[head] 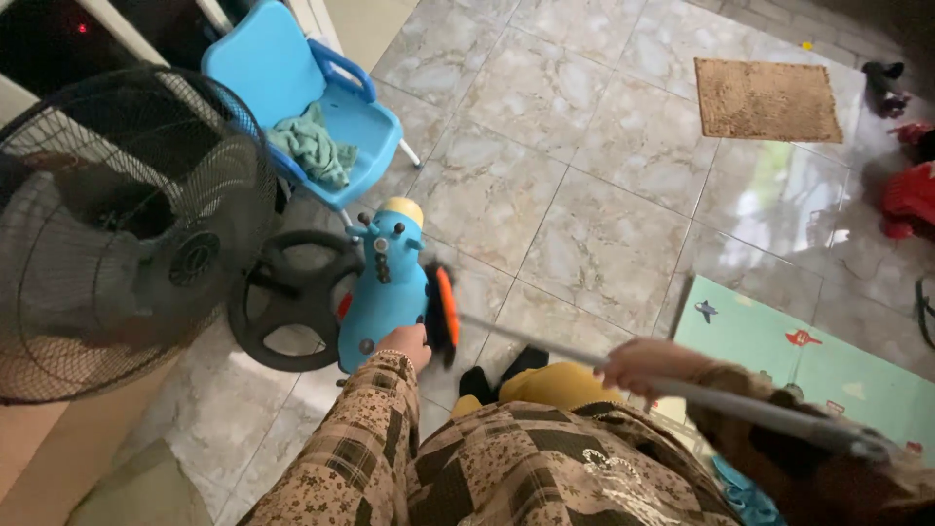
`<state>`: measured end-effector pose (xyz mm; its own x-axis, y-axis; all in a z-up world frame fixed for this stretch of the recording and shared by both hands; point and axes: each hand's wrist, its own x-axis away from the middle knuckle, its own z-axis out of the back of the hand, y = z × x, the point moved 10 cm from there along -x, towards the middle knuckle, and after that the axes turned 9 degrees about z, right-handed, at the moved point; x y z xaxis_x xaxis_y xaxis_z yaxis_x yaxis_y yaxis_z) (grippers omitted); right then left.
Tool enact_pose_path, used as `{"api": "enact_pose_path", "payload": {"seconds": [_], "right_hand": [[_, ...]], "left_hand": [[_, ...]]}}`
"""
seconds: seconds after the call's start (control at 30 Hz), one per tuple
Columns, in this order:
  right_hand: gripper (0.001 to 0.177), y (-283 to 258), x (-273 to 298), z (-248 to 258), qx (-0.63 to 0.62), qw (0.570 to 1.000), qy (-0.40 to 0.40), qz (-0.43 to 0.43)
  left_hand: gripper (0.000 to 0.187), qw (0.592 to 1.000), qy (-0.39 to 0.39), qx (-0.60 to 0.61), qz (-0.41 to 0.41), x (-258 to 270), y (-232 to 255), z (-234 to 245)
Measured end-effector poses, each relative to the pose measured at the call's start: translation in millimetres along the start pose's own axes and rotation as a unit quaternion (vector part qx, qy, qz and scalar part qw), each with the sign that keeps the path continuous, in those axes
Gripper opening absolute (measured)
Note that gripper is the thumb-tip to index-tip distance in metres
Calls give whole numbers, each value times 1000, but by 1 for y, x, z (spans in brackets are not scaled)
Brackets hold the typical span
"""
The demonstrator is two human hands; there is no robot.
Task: Sweeping debris off a tiled floor using a broom and moving it toward a collection point or dustpan.
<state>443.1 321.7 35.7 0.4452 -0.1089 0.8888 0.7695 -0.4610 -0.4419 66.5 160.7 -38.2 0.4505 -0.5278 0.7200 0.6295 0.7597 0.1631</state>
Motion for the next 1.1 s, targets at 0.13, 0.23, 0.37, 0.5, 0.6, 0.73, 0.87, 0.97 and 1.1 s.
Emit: {"api": "enact_pose_path", "payload": {"seconds": [0.13, 0.23, 0.37, 0.5, 0.6, 0.73, 0.87, 0.97, 1.1], "right_hand": [[32, -8, 15, 7, 135, 988, 68, -29], [23, -14, -2, 51, 235, 967, 97, -21], [18, -56, -43, 98, 374, 915, 145, -30], [22, -78, -136, 152, 455, 866, 205, -23], [22, -139, -112, 117, 433, 870, 234, 37], [23, -208, -72, 104, 397, 881, 240, 95], [22, -237, -46, 85, 293, 938, 154, 106], [19, -232, -64, 74, 202, 971, 85, 96], [17, -215, -107, 43, 126, 987, -15, 98]], "left_hand": [[28, 998, 47, -10, -32, -20, 5, 4], [28, 997, 73, 3, -30, -31, 4, 16], [28, 999, 30, -14, 12, -34, -12, 17], [26, 995, 78, 50, 29, -44, -44, 17], [27, 993, 86, 68, 47, -45, -62, 18], [27, 993, 93, 46, 49, -50, -58, 25], [27, 990, 98, 94, 35, -65, -33, 33], [29, 988, 123, 97, 5, -86, -3, 43], [28, 987, 137, 79, 33, -97, 29, 59]]}}
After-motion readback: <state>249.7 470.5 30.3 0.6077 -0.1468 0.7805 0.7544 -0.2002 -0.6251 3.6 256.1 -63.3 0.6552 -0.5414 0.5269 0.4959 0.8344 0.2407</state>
